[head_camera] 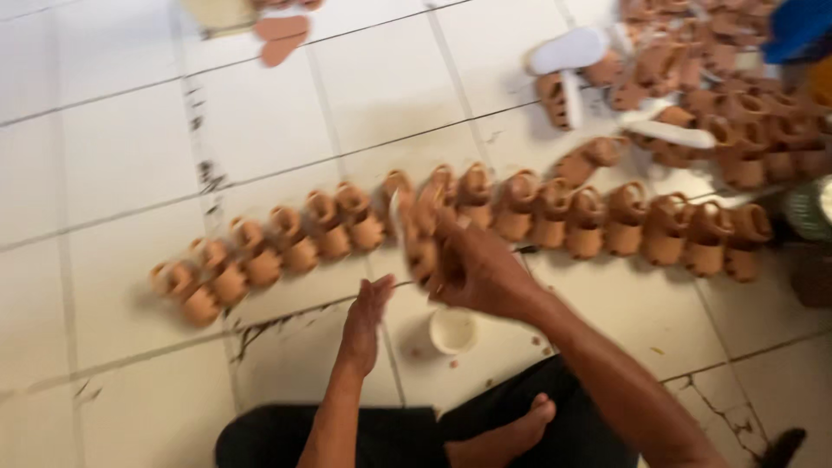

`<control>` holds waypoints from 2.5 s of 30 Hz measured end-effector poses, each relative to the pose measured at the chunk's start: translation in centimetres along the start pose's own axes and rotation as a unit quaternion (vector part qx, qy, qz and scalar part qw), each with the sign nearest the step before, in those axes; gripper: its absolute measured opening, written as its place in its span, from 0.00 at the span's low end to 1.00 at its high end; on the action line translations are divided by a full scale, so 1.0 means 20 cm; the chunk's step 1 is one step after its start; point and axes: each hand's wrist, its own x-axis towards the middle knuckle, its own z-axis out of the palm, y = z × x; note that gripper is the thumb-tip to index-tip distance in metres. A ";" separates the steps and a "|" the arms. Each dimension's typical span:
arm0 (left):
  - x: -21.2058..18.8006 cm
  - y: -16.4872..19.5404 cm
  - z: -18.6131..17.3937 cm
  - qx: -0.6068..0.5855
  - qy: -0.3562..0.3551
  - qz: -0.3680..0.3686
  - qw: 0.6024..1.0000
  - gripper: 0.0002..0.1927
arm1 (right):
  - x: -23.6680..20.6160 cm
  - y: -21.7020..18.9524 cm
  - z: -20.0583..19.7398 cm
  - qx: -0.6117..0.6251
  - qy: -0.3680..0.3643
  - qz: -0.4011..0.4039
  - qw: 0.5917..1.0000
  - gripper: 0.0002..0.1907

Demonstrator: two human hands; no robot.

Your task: The person sits on the floor and assembles small sandals by pressing white soles onto tan uppers. They handle each sandal individually, aligning the sole and upper, then placing the finished unit in a row on the floor.

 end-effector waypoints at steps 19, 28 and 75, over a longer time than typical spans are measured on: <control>-0.66 0.10 -0.42 -0.376 -0.101 -0.006 0.921 0.34 | -0.16 -0.19 0.83 -0.064 0.008 -0.155 0.986 0.67; -0.86 0.24 -0.22 -0.380 -0.342 -0.108 0.853 0.38 | -0.43 -0.46 0.51 0.004 0.056 -0.284 0.957 0.49; -1.21 0.63 0.14 -0.014 -0.214 -0.020 0.977 0.42 | -0.87 -0.12 0.22 0.240 0.150 -0.147 0.948 0.25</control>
